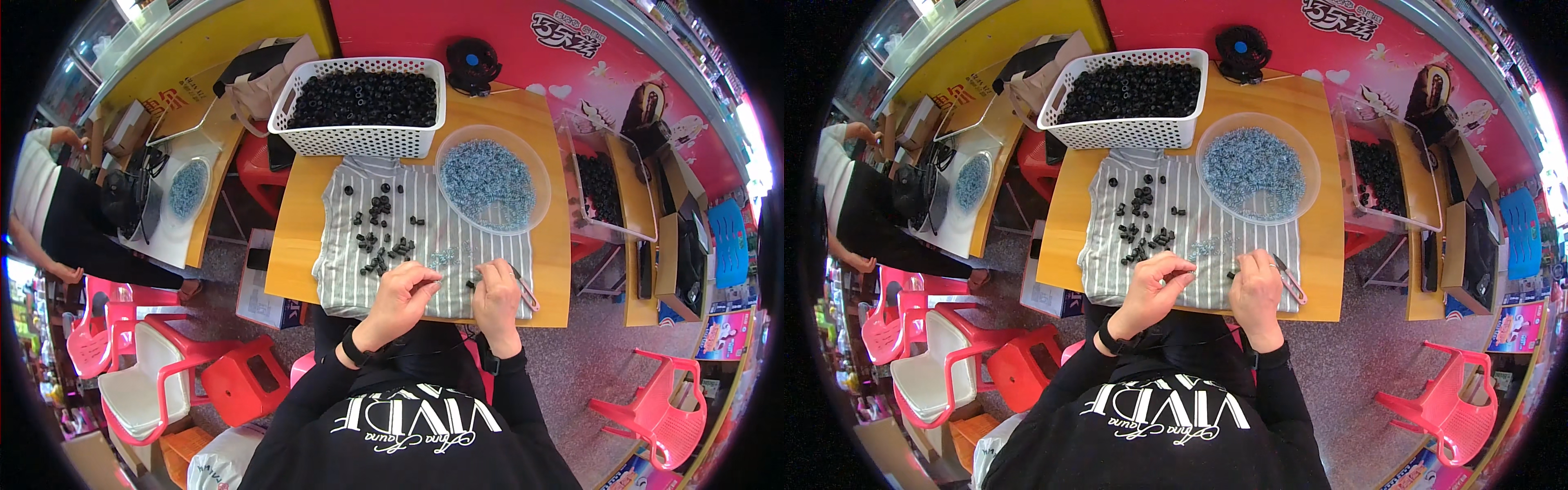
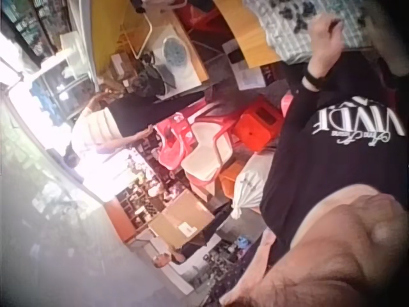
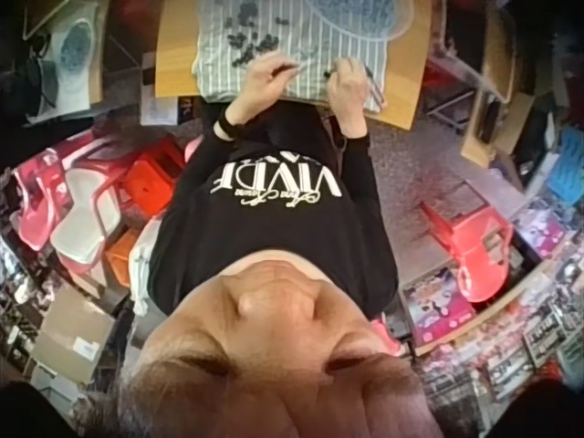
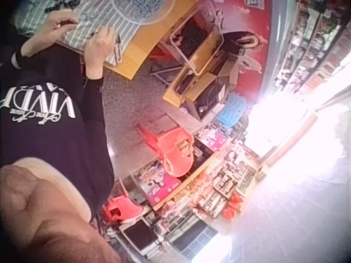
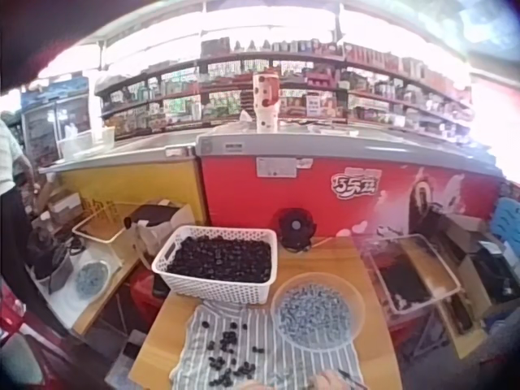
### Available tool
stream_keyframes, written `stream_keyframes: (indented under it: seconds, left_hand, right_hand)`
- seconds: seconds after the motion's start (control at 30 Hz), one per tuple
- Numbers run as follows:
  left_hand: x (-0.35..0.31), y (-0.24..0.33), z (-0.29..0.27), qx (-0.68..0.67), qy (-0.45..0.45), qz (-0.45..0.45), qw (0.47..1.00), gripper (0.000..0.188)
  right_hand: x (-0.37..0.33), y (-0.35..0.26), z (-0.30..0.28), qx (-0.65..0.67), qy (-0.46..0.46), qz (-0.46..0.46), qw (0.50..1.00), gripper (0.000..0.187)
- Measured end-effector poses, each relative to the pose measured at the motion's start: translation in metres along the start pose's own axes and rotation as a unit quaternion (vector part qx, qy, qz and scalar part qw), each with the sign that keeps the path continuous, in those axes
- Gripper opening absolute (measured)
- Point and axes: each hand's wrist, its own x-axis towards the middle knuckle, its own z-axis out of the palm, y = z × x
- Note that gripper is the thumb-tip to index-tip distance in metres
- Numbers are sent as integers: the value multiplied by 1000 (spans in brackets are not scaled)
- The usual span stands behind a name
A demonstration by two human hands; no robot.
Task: The person assembles small black plastic cable connectors by hand, inserting components into the housings. They briefly inspect a packaged cable accessory before resuming assembly. The workspace includes baskets of parts and a striped cloth on the table.
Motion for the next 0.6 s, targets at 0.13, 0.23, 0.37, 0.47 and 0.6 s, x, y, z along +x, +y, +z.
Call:
stream_keyframes:
  seconds: [0.13, 0.23, 0.37, 0.47, 0.6]
  left_hand:
    - [0, 0, 0, -10, -2, -10, 1000, 10]
    - [-1, -2, 0, -18, 1, -12, 1000, 10]
    - [0, 0, -4, -35, 18, -16, 999, 10]
    - [0, 3, -8, -32, 22, -29, 999, 10]
    - [1, -1, -7, -34, 24, -29, 999, 10]
  right_hand:
    - [-1, -1, 1, 1, 7, 6, 1000, 21]
    - [-3, 1, 6, -1, 9, 9, 1000, 22]
    - [0, -4, 8, 33, 20, 22, 999, 22]
    - [-1, -3, 6, 76, 13, 30, 997, 22]
    - [-1, 3, 6, 144, 25, 44, 988, 19]
